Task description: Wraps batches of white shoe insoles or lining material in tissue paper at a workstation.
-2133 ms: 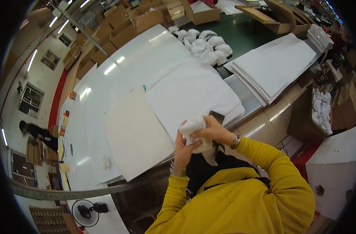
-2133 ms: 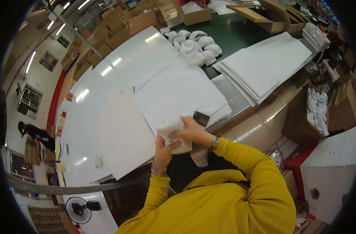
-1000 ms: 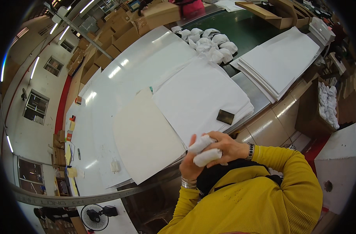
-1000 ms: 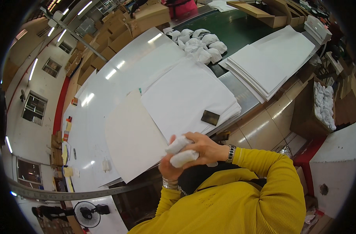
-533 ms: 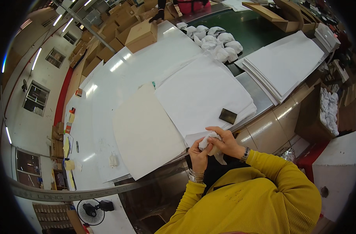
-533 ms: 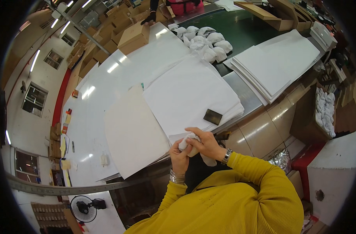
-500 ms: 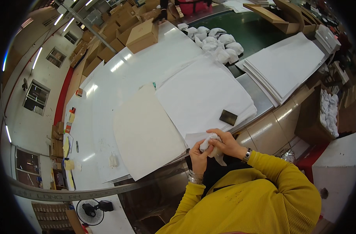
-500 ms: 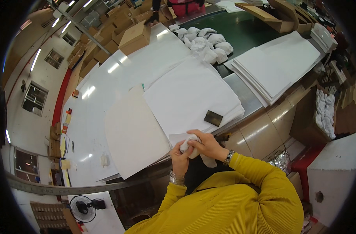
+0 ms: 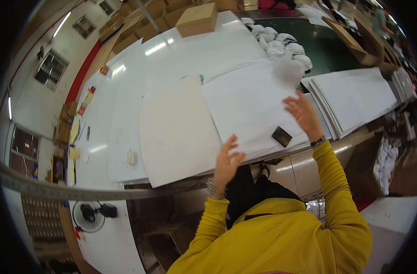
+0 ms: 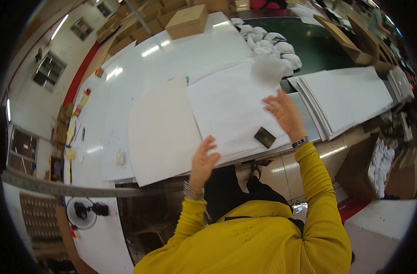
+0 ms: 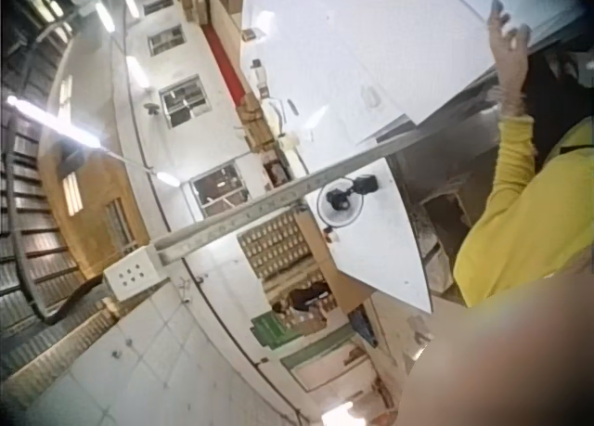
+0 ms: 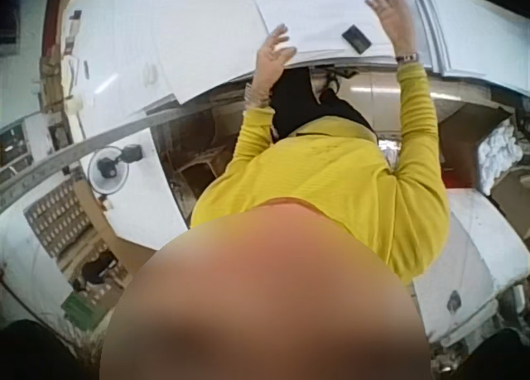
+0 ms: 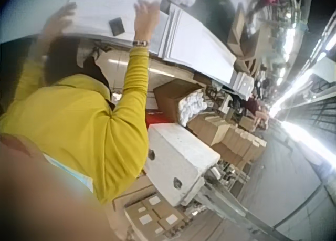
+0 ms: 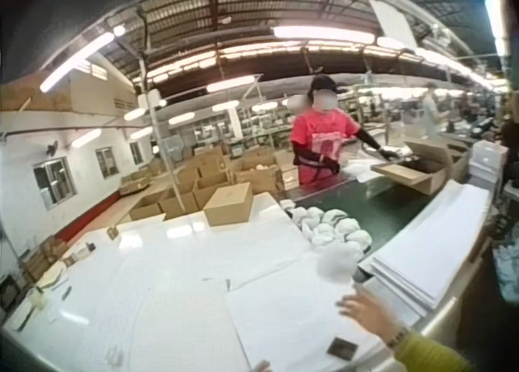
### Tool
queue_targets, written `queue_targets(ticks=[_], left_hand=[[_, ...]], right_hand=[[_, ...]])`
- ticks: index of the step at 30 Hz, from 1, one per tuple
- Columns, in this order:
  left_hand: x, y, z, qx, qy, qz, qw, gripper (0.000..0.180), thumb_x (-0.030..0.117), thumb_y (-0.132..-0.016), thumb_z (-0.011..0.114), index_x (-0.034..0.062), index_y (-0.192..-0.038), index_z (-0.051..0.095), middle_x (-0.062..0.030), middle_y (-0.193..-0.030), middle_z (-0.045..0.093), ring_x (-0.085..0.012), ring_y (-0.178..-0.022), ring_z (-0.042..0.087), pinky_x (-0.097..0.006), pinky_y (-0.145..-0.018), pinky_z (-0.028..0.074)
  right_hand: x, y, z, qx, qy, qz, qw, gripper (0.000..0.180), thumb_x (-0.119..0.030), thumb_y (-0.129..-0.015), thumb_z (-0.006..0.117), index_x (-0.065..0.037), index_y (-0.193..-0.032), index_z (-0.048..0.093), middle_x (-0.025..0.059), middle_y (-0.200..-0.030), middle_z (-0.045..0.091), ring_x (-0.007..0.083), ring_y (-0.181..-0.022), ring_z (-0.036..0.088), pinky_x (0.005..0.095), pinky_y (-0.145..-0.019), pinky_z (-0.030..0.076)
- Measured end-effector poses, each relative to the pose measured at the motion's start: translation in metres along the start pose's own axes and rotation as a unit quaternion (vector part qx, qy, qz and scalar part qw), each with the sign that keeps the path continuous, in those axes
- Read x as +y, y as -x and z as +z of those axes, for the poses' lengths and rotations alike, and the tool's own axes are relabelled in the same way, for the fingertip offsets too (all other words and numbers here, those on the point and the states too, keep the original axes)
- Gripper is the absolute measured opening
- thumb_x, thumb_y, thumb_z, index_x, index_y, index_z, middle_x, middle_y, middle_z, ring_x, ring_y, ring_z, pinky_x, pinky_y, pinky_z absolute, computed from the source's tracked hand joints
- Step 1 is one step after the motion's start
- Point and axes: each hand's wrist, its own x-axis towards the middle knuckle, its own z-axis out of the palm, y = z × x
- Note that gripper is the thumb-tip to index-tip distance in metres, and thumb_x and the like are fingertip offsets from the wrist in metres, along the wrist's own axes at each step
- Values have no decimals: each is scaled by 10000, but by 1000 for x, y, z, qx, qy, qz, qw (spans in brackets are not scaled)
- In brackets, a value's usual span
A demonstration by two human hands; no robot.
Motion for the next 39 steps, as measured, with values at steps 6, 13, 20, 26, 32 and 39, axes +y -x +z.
queue_targets(ticks=[6,13,20,26,32,39], left_hand=[[-4,-14,-135,185,-380,61,904,503,176,-812,686,20,-1260,516,-194,-1352,428,-318,-1208,453,-428,-967,415],[-28,-21,-228,245,-573,-100,775,740,488,-816,613,47,-1368,394,-223,-1444,296,-382,-1359,225,-552,-1085,175],[-46,-5,-235,274,-605,-52,746,1010,652,-743,592,53,-1453,198,-212,-1496,177,-374,-1398,111,-545,-1113,63],[-44,-14,-224,311,-598,-5,738,1119,647,-674,667,17,-1449,162,-207,-1514,103,-383,-1403,75,-538,-1115,64],[-49,7,-232,354,-566,17,744,1017,433,-650,751,53,-1433,224,-149,-1465,266,-343,-1384,176,-590,-1092,84],[-31,-14,-215,288,-599,-75,743,957,299,-638,752,120,-1434,250,-70,-1238,498,-276,-1260,370,-620,-1069,125]], right_hand=[[33,30,10,-44,742,-21,668,606,-314,-710,759,-97,-1230,533,107,-987,546,244,-832,576,333,-700,480],[53,54,-14,-91,850,16,519,697,-258,-592,799,-77,-1213,538,160,-996,523,344,-931,520,388,-797,460],[56,-36,118,-216,811,-77,538,430,-283,-661,755,-30,-994,654,145,-827,560,302,-798,555,381,-690,460],[286,-156,193,-152,807,-205,533,297,-306,-792,607,-19,-868,613,208,-957,585,354,-899,577,452,-703,487],[315,-52,241,-611,613,-87,493,303,-259,-707,666,-3,-869,659,185,-915,602,335,-858,588,421,-751,488],[300,-192,202,-297,694,-49,655,261,-268,-730,641,-27,-820,685,163,-840,649,313,-820,617,402,-702,503]])
